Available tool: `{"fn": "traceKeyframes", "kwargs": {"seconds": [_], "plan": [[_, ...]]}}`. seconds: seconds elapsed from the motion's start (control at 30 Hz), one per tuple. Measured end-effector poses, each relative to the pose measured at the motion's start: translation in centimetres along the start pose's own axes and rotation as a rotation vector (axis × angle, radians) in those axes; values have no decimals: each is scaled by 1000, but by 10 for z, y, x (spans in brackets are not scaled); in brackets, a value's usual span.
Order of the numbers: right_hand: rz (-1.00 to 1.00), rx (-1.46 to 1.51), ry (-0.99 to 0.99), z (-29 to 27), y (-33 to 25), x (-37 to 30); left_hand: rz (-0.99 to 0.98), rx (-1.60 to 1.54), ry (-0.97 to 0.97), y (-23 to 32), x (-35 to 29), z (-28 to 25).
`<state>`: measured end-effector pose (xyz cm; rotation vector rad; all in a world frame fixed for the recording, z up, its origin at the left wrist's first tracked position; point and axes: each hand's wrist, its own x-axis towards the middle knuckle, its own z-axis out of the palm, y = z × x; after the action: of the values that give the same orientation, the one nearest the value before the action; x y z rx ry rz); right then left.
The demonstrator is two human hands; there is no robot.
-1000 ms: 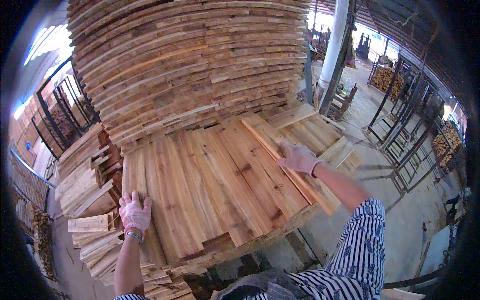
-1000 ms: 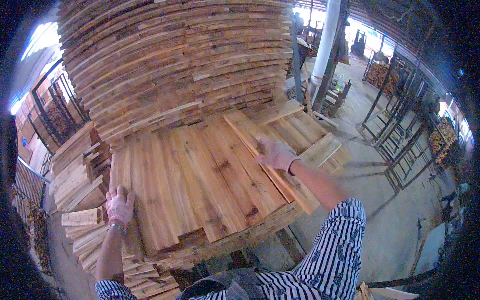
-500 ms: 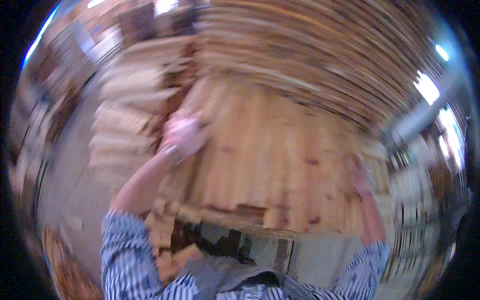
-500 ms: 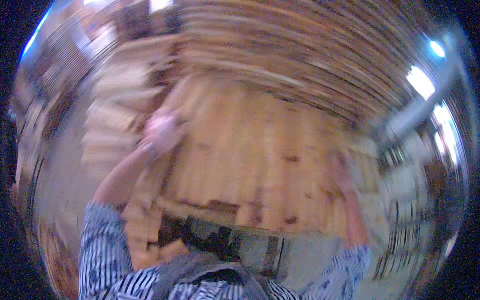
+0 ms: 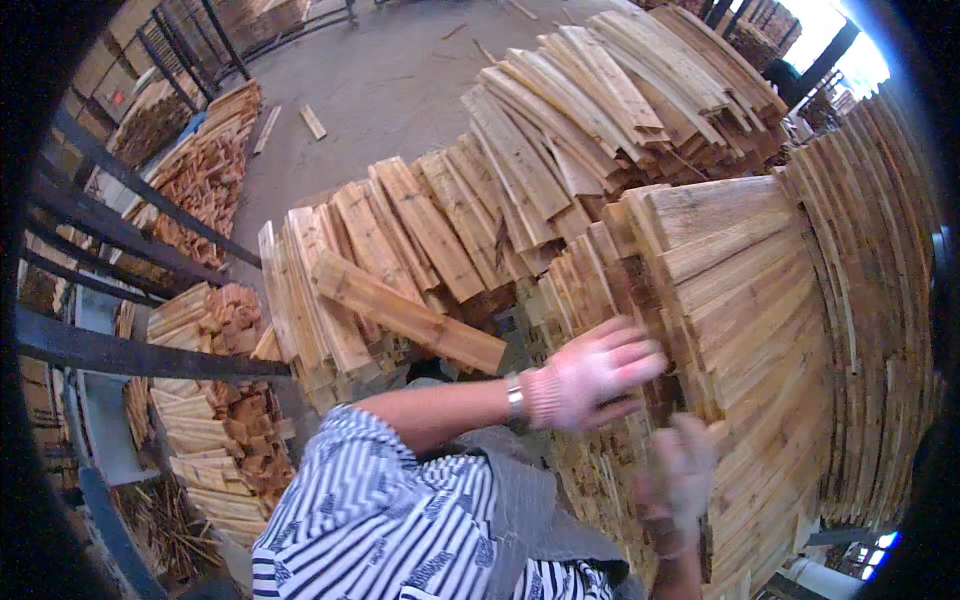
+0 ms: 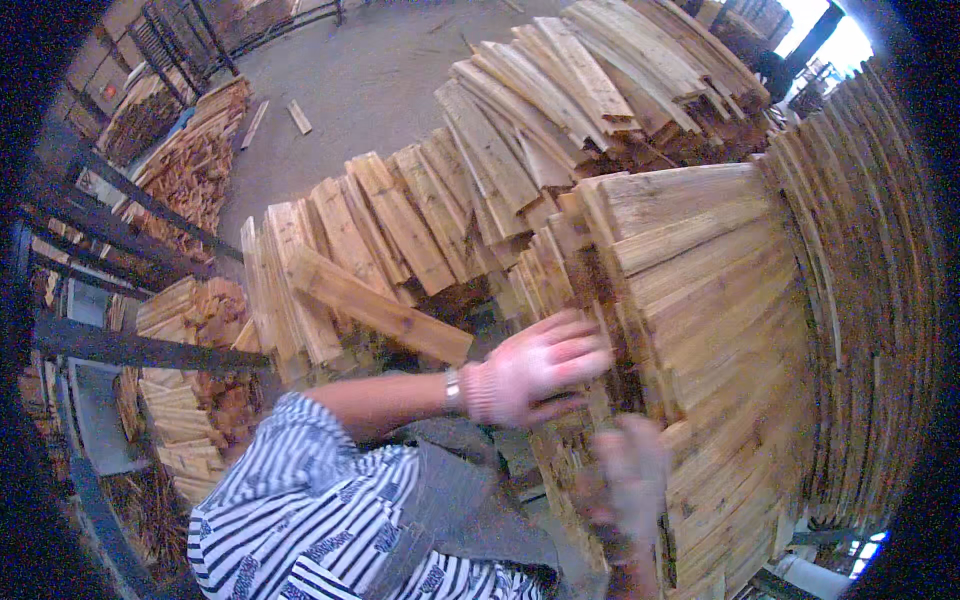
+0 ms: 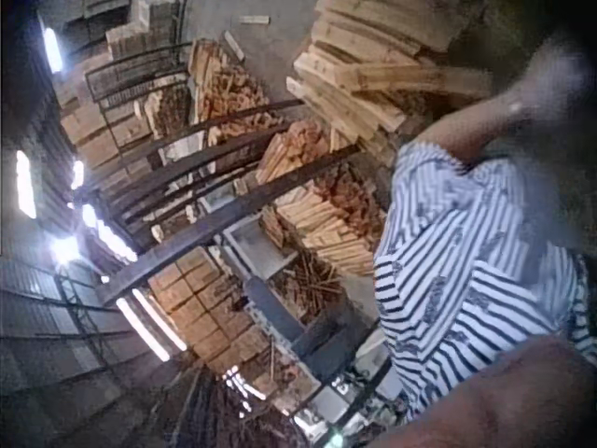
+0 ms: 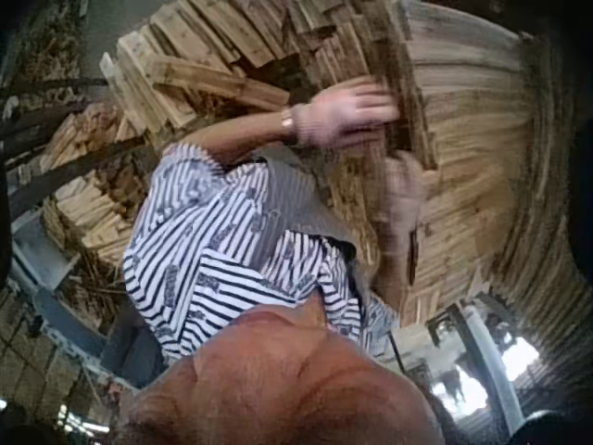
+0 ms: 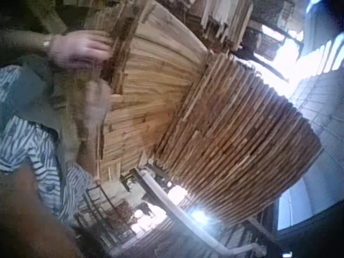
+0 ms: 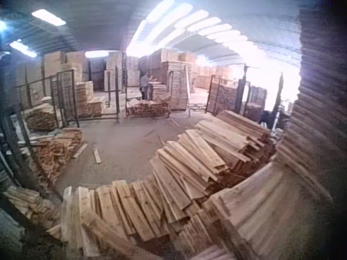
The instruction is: The person repeatedly picks up bundles of wooden planks from a pile on the floor and stacks them onto a tall, organized stack. The person wears gloves and a striped shirt while performing this repetitive lifting and stacking task in a warehouse.
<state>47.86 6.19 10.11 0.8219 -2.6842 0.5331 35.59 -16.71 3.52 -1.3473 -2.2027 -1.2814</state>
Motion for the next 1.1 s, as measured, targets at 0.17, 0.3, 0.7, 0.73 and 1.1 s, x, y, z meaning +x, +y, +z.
{"fn": "traceKeyframes", "kwargs": {"seconds": [0.17, 0.3, 0.7, 0.73, 1.1], "plan": [[319, 535, -481, 154, -15, 31, -1366, -584, 646, -58, -214, -5], [780, 636, -644, 269, 17, 39, -1622, -752, 1081, -143, -342, -31], [947, 616, -907, 495, -12, 123, -1821, -828, 1352, -282, -381, -63], [901, 663, -912, 494, -42, 149, -1887, -814, 1263, -293, -395, -71], [1277, 677, -589, 550, -108, 200, -1963, -610, 1158, -289, -359, -70]]}}
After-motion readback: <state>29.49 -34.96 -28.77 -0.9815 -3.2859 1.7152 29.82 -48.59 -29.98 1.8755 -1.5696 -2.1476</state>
